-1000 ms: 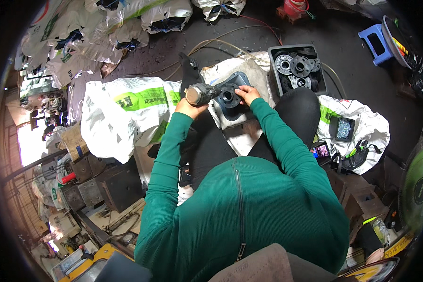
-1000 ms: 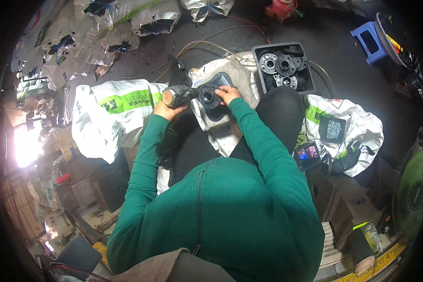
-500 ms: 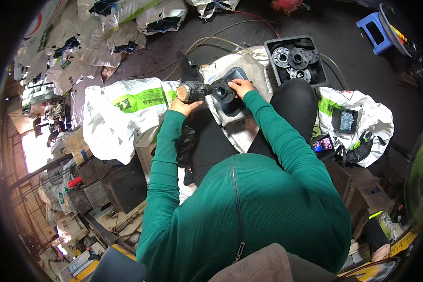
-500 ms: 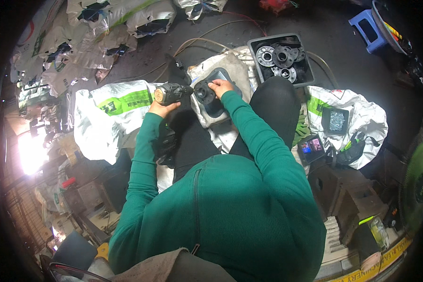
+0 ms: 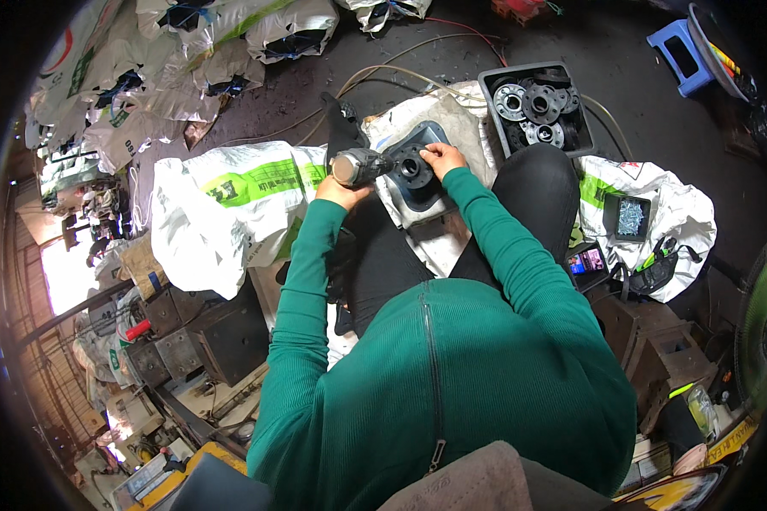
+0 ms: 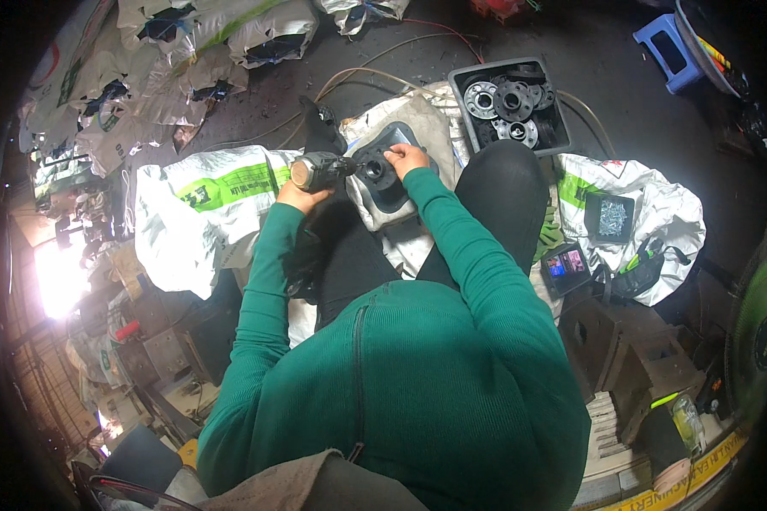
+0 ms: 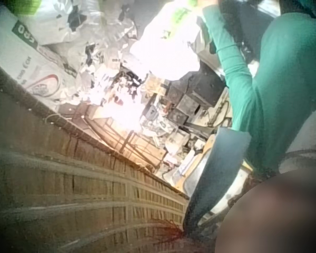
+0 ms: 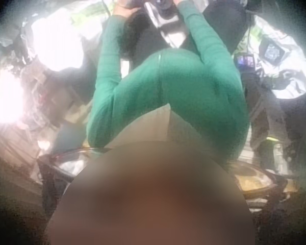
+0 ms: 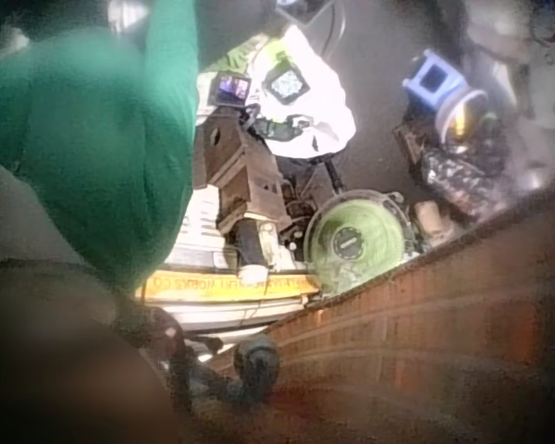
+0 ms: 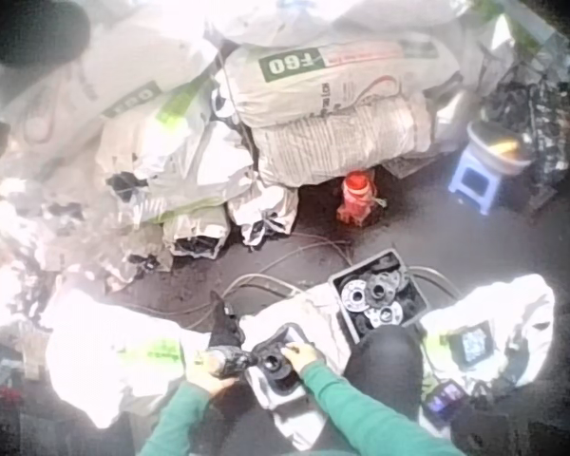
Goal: The person sits on the floor and uses a cordless impact driver to fasten bolts into a dark mechanical housing. They repeatedly pick up bolts, insert them into holes, and tighten them with the tool, working on multiple bolt locations on the same part.
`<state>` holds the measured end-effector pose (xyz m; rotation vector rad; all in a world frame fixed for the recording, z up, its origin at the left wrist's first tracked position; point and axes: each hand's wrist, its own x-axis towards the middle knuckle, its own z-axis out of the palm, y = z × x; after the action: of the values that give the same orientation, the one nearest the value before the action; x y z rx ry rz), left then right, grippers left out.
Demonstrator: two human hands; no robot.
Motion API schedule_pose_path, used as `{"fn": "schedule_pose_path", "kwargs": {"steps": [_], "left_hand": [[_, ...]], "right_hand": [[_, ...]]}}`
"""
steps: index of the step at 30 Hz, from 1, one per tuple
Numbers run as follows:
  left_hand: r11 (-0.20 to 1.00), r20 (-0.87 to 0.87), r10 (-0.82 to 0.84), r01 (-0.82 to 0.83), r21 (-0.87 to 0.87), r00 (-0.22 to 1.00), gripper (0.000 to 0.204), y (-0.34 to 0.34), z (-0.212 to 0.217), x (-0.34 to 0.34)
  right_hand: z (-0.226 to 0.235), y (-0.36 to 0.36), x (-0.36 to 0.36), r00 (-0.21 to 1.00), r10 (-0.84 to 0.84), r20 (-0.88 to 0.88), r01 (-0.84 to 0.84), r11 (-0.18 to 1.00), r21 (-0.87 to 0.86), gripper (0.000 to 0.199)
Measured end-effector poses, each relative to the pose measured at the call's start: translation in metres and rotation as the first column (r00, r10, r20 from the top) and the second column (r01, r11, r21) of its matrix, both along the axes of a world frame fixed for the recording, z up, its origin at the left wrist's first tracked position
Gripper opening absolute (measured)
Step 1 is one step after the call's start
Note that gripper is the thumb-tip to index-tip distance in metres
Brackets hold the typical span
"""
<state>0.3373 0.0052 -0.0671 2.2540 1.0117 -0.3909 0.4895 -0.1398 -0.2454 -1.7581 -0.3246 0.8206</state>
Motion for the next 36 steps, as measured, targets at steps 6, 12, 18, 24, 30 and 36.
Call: {"fn": "schedule_pose_path", "kwargs": {"steps": [6,12,18,24,30,36], "left_hand": [[0.986,-0.081,-0.145,0.151,0.076,0.986,0.050,0.003,0.000,0.019],[0.991,-0.143,-0.086,0.100,0.094,0.986,0.053,-0.006,0.005,0.027],[0.992,-0.146,-0.088,0.099,0.075,0.985,0.052,-0.006,0.006,0.032],[0.991,-0.107,-0.106,0.113,0.065,0.989,0.051,-0.001,-0.013,0.027],[0.975,0.043,-0.189,0.183,0.130,0.981,0.060,0.006,-0.024,0.013],[0.960,0.397,0.220,-0.126,-0.249,0.891,0.053,-0.011,-0.027,-0.002]], "right_hand": [[-0.013,0.004,0.005,0.986,0.006,0.165,0.011,0.995,-0.098,0.028],[-0.018,0.008,0.011,0.986,0.067,0.150,-0.042,0.985,-0.169,0.028],[-0.022,0.005,0.011,0.997,0.083,0.010,-0.081,0.990,-0.113,0.029],[-0.036,0.005,0.006,0.997,0.072,-0.013,-0.073,0.992,-0.100,0.027],[-0.037,0.013,0.007,0.996,0.090,0.003,-0.088,0.982,-0.164,0.033],[-0.014,0.012,-0.001,0.993,0.098,0.072,-0.079,0.970,-0.232,0.036]]}}
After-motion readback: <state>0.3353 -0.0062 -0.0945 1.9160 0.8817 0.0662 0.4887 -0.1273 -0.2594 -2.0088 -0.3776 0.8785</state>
